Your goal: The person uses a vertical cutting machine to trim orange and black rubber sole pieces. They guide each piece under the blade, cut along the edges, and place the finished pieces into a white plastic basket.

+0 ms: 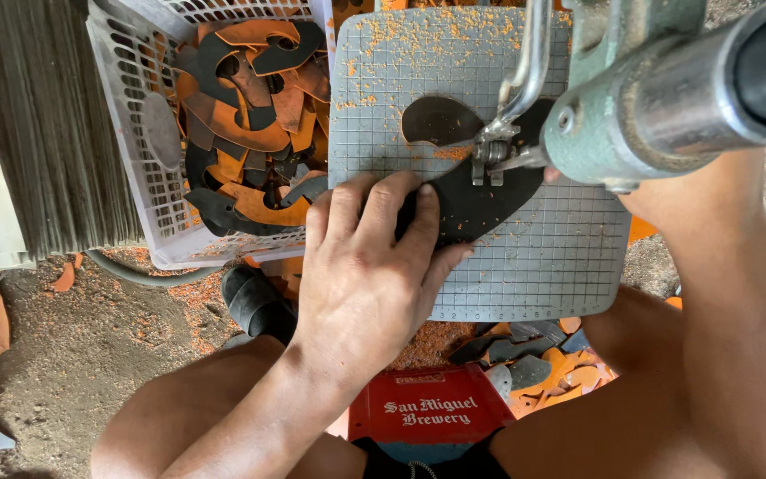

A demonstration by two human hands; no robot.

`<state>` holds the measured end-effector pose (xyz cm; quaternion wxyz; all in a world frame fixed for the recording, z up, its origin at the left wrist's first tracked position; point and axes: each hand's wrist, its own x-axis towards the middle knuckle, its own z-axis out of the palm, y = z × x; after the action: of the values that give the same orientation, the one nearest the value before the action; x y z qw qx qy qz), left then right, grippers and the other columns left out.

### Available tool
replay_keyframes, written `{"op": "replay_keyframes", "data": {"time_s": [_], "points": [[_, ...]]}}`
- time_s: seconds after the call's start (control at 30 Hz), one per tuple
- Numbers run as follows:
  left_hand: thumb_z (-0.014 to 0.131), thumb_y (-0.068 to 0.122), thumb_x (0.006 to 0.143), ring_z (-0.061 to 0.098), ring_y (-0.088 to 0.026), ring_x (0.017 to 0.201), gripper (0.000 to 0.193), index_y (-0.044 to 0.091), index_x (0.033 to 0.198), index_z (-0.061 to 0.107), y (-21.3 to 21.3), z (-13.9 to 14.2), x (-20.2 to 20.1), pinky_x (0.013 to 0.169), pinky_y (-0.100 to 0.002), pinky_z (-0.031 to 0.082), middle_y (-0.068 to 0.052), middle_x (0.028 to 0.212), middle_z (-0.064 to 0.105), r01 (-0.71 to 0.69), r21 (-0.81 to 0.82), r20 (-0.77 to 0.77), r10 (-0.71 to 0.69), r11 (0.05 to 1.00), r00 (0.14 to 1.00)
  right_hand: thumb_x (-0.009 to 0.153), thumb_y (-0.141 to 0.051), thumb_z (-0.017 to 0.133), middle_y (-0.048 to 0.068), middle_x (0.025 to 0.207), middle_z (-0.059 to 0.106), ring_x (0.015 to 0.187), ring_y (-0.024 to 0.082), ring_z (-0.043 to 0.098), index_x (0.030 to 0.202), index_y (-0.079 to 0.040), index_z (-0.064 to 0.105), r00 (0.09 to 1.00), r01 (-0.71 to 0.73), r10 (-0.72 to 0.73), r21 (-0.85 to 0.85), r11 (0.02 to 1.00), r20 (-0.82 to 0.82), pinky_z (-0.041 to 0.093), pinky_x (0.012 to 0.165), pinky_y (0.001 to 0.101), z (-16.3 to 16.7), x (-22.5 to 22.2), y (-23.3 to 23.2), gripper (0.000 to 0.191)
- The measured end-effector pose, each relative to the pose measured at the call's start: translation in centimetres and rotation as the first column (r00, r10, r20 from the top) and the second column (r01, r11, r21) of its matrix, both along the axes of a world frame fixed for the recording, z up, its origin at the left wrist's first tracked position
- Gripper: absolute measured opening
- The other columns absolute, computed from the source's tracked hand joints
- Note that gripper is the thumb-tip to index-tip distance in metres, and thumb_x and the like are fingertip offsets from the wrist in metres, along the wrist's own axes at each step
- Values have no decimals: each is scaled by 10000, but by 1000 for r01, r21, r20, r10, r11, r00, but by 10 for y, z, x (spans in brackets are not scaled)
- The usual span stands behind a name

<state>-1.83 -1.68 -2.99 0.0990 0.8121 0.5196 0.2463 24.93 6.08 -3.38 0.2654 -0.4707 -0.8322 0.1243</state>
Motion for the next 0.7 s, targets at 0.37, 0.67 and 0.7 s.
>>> {"op": "replay_keyframes", "data": {"time_s": [0.37,0.67,0.7], "points": [[804,375,913,549,-332,1112,487,-6,1206,721,-5,-4,11,914,-489,437,-135,1238,579,-55,24,5,55,998,998,917,-92,824,96,991,741,924,278,700,970,-48,755,999,25,-26,17,1000,40,550,801,415,-10,10,15,97],[812,421,848,586,-345,1080,568,-15,1198,714,-1,5,12,890,-490,482,-160,1210,603,-5,-12,-17,5,1000,1000,891,-124,822,125,1017,737,948,320,686,1007,-39,756,939,142,-175,129,981,297,541,824,459,-7,3,12,157],[817,429,820,594,-353,1083,608,-29,1205,711,1,8,6,904,-492,498,-173,1207,606,44,-37,-23,-45,998,999,888,-127,821,128,1020,737,950,325,684,1011,-38,756,914,143,-196,169,975,354,540,827,464,-3,-2,3,165]]}}
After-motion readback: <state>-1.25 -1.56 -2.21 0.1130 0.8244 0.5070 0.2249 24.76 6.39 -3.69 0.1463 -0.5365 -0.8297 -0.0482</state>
